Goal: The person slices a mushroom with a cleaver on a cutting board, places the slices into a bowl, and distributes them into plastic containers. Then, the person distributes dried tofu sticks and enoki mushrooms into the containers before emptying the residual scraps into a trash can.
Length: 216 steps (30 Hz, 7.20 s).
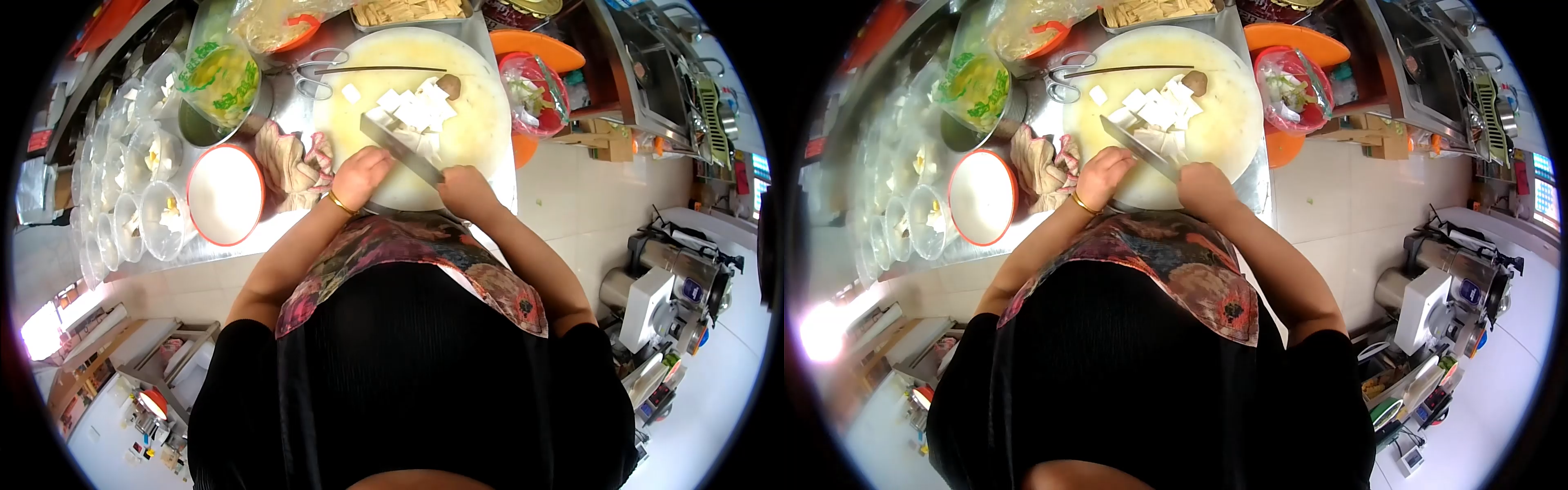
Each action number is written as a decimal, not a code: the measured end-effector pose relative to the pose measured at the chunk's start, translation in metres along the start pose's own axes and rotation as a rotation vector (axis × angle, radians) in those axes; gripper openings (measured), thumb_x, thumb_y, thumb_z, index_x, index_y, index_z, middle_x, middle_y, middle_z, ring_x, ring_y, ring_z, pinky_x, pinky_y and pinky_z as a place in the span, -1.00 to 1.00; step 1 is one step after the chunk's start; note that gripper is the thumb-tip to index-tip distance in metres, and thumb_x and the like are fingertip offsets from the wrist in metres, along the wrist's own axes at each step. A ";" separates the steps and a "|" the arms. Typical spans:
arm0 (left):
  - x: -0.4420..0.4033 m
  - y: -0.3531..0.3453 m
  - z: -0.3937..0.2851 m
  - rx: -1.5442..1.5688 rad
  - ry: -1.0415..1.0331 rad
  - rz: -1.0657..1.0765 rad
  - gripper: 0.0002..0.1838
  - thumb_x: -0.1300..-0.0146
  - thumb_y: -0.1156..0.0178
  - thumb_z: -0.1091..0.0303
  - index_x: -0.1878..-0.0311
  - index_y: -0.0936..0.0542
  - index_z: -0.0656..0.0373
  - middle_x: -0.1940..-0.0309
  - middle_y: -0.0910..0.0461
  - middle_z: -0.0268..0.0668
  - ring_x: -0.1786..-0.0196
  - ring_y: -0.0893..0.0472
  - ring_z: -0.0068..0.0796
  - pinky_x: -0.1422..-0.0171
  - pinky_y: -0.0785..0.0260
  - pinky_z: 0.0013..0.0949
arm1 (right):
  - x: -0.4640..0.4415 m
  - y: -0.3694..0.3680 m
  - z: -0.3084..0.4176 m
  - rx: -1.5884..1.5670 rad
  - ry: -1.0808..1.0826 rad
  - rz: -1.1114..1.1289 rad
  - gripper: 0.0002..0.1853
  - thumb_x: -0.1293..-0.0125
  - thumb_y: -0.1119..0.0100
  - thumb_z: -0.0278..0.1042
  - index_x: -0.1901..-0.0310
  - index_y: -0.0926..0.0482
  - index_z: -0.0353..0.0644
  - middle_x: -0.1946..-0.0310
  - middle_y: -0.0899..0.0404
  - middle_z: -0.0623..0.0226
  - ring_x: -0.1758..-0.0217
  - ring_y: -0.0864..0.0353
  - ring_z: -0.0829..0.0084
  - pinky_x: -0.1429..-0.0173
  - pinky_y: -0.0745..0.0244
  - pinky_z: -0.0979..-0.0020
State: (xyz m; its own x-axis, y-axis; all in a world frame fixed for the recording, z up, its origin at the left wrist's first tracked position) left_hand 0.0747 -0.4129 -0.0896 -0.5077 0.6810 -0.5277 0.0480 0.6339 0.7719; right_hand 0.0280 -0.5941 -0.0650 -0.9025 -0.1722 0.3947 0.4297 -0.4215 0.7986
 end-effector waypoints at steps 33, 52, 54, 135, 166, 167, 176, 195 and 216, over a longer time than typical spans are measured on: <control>-0.060 -0.014 0.046 0.070 0.245 0.009 -0.77 0.06 -0.12 0.53 0.29 -0.63 0.07 0.23 -0.53 -0.21 0.18 -0.49 -0.16 0.11 -0.37 -0.27 | 0.070 0.053 -0.015 0.367 0.172 -0.600 -0.69 0.08 -0.15 -0.43 0.20 -0.53 -0.09 0.66 -0.36 0.33 0.58 -0.45 0.30 0.49 -0.37 0.33; 0.003 -0.002 0.008 0.128 0.337 0.201 -0.61 0.13 -0.30 0.44 0.13 -0.53 0.14 0.11 -0.47 -0.23 0.19 -0.52 -0.32 0.20 -0.42 -0.35 | 0.079 0.017 -0.028 -0.333 -0.154 -0.365 -0.82 -0.09 -0.11 -0.32 0.46 -0.49 -0.28 0.65 -0.42 0.05 0.61 -0.40 0.13 0.47 -0.31 0.29; 0.010 -0.013 0.014 0.190 0.350 0.159 -0.62 0.09 -0.29 0.43 0.12 -0.52 0.16 0.10 -0.47 -0.23 0.21 -0.53 -0.33 0.24 -0.42 -0.36 | 0.074 0.015 -0.024 -0.323 -0.154 -0.329 -0.83 -0.09 -0.09 -0.32 0.47 -0.49 -0.27 0.62 -0.45 0.03 0.55 -0.44 0.07 0.43 -0.33 0.23; -0.188 -0.095 0.053 -0.151 0.386 0.666 -0.51 0.15 -0.30 0.18 0.09 -0.50 0.12 0.19 -0.49 -0.13 0.13 -0.50 -0.15 0.04 -0.36 -0.23 | 0.060 0.008 -0.029 -0.019 0.127 -0.103 -0.88 -0.01 -0.09 -0.30 0.37 -0.52 -0.02 0.58 -0.49 0.18 0.43 -0.52 0.14 0.38 -0.40 0.14; 0.003 0.013 -0.003 0.229 0.154 0.147 -0.61 0.18 -0.18 0.54 0.15 -0.53 0.22 0.19 -0.49 -0.23 0.10 -0.48 -0.21 0.04 -0.39 -0.31 | 0.018 0.007 0.009 0.048 0.000 -0.049 -0.80 -0.13 0.07 -0.35 0.50 -0.49 -0.27 0.51 -0.52 0.01 0.38 -0.53 0.02 0.23 -0.42 0.12; 0.003 0.015 -0.005 0.211 0.147 0.151 -0.63 0.15 -0.17 0.53 0.15 -0.53 0.22 0.21 -0.49 -0.24 0.10 -0.48 -0.22 0.05 -0.39 -0.32 | 0.015 -0.005 0.004 0.074 0.002 -0.045 -0.81 -0.12 0.07 -0.37 0.50 -0.49 -0.27 0.51 -0.53 0.01 0.38 -0.53 0.03 0.23 -0.43 0.12; 0.011 0.012 -0.006 0.166 0.117 0.132 -0.70 0.09 -0.14 0.53 0.19 -0.55 0.21 0.24 -0.49 -0.27 0.14 -0.49 -0.27 0.09 -0.40 -0.35 | 0.021 -0.007 0.007 0.100 -0.010 -0.056 -0.86 -0.04 0.08 -0.46 0.52 -0.48 -0.27 0.52 -0.52 -0.01 0.40 -0.53 0.00 0.25 -0.44 0.13; 0.017 0.018 -0.013 0.092 0.055 0.136 -0.71 0.06 -0.06 0.54 0.19 -0.54 0.26 0.24 -0.48 -0.26 0.13 -0.49 -0.30 0.11 -0.40 -0.41 | 0.024 -0.011 0.014 0.075 -0.007 -0.021 -0.83 -0.01 0.10 -0.49 0.48 -0.52 -0.32 0.48 -0.53 -0.08 0.34 -0.54 -0.01 0.18 -0.44 0.14; 0.026 0.012 -0.011 0.066 -0.014 0.104 -0.77 0.07 -0.12 0.55 0.26 -0.54 0.27 0.26 -0.48 -0.28 0.16 -0.49 -0.30 0.19 -0.41 -0.41 | 0.029 -0.018 0.011 0.097 -0.031 0.022 -0.83 -0.01 0.11 -0.51 0.52 -0.52 -0.32 0.49 -0.53 -0.07 0.36 -0.54 -0.01 0.17 -0.45 0.17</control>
State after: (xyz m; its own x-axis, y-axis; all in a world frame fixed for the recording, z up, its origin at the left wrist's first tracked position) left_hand 0.0521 -0.3916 -0.0903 -0.4852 0.7492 -0.4509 0.1563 0.5817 0.7983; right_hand -0.0054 -0.5817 -0.0626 -0.8923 -0.1523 0.4249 0.4512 -0.3299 0.8292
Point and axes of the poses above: each hand's wrist, its own x-axis away from the middle knuckle, its own y-axis out of the back of the hand, z = x × y, the point moved 3 cm from there along -x, towards the middle knuckle
